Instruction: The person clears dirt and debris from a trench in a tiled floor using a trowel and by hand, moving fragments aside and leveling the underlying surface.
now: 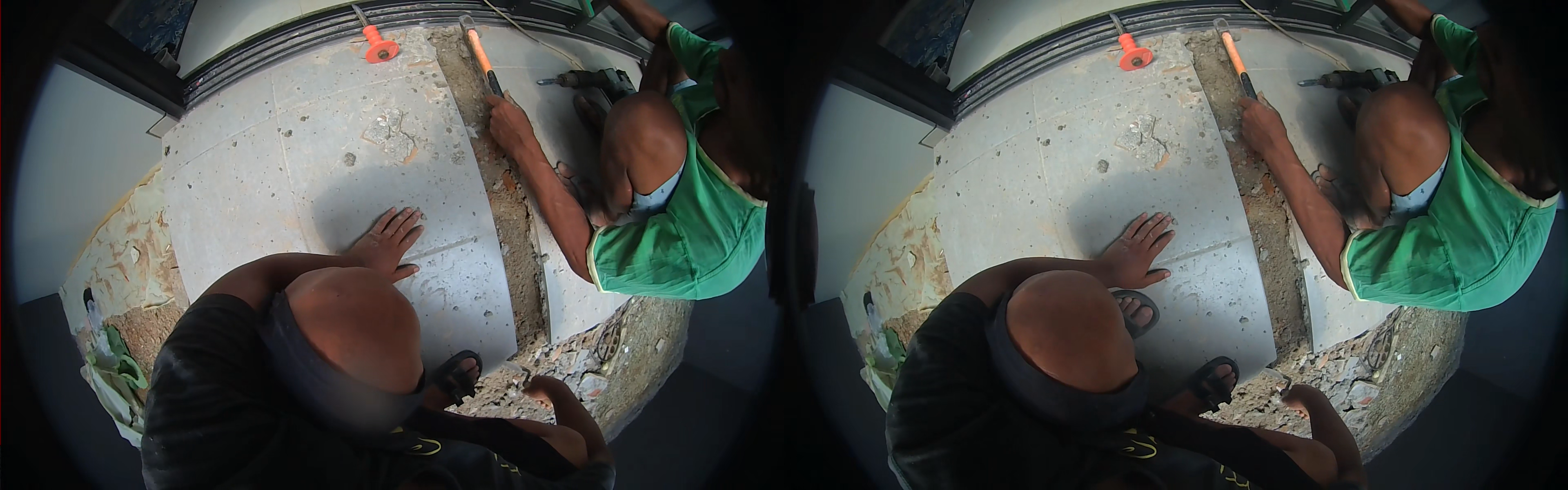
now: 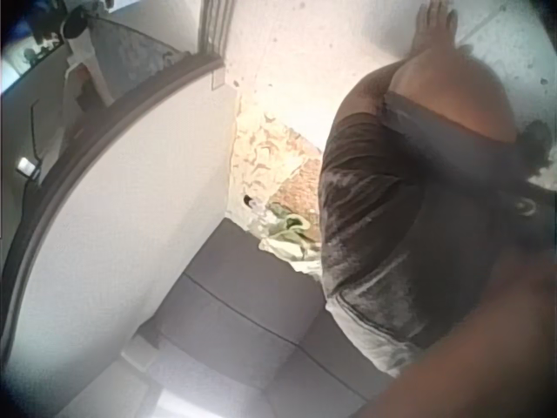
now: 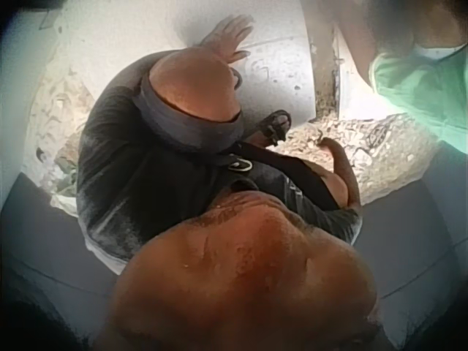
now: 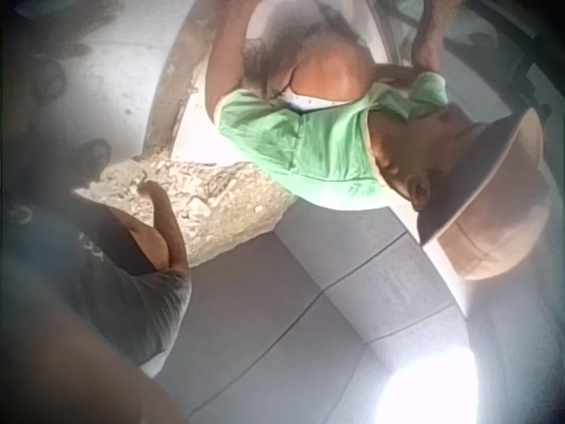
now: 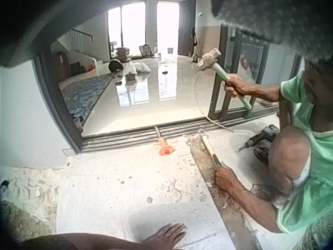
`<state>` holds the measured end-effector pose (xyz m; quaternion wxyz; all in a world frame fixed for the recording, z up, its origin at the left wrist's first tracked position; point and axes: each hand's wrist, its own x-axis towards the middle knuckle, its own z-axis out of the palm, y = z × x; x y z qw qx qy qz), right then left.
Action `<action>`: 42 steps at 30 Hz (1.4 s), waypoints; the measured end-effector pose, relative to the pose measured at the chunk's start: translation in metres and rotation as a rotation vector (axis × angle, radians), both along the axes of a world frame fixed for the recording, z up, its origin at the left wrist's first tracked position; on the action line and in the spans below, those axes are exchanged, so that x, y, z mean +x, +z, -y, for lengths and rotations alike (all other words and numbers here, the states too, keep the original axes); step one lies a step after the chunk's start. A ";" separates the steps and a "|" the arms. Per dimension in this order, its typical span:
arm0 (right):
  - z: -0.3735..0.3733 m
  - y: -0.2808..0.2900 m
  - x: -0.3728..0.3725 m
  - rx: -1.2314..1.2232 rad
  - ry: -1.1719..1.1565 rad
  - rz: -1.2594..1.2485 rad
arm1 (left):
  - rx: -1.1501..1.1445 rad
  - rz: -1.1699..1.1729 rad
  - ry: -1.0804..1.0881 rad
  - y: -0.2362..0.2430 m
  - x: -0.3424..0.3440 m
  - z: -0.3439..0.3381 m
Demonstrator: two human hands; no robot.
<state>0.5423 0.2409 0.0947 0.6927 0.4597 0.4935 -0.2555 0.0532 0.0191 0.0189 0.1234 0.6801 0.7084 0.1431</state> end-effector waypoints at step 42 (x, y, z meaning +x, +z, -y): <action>-0.001 0.000 0.000 0.019 0.026 -0.009 | -0.023 0.013 -0.003 -0.001 0.000 0.001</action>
